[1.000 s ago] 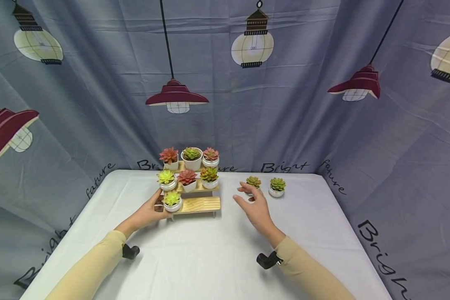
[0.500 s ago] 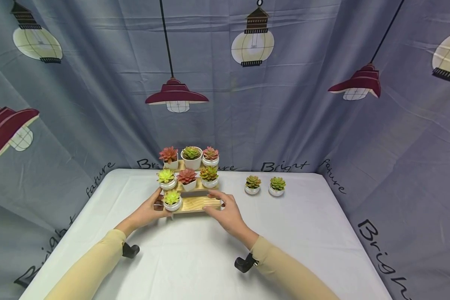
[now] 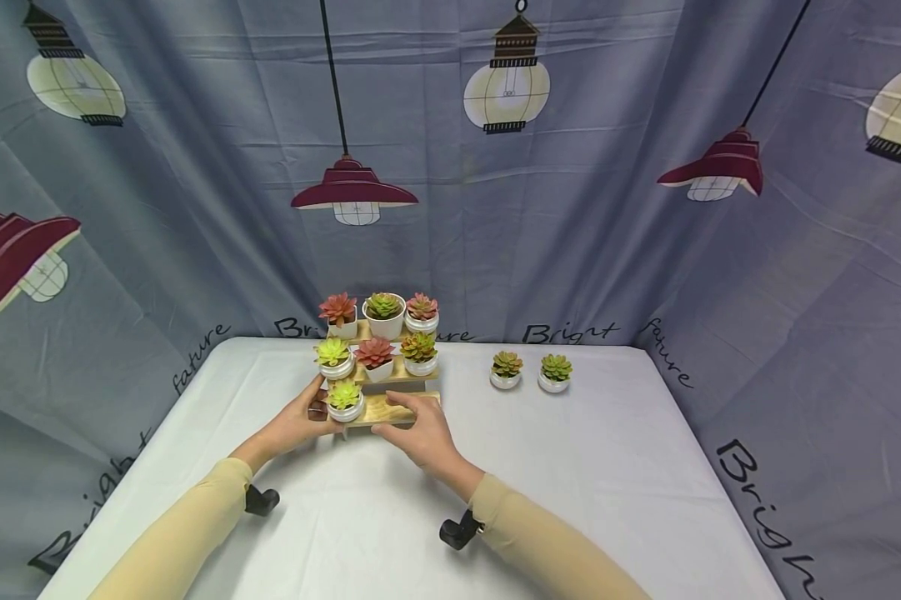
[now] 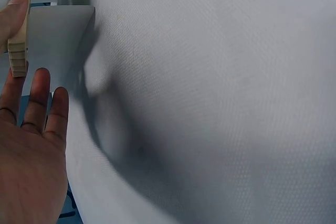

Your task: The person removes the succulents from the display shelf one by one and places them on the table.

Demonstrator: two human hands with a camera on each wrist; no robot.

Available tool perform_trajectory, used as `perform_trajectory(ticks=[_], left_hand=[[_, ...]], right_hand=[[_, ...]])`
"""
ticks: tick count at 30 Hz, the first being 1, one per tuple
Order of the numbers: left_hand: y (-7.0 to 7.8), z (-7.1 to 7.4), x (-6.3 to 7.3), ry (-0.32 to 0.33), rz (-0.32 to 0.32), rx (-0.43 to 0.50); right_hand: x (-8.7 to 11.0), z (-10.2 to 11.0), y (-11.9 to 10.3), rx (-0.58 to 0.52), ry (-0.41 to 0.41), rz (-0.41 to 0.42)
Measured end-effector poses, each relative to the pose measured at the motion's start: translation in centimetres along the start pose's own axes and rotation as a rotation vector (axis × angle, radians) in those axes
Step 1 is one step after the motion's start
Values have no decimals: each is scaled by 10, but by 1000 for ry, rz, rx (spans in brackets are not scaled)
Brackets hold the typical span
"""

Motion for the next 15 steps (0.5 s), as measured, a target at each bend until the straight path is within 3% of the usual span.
perform_trajectory(ticks=[15], left_hand=[[1,1,1,-23,-5,-17]], right_hand=[[-15,-29,-9,167,46,31]])
Point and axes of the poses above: each hand's wrist, its own x-axis away from the middle knuckle, its own z-axis out of the back of the hand, y = z × x, the point moved 5 cm from there along -x, towards the middle knuckle, and after that the axes turned 12 degrees about z, right-handed, at the moved point
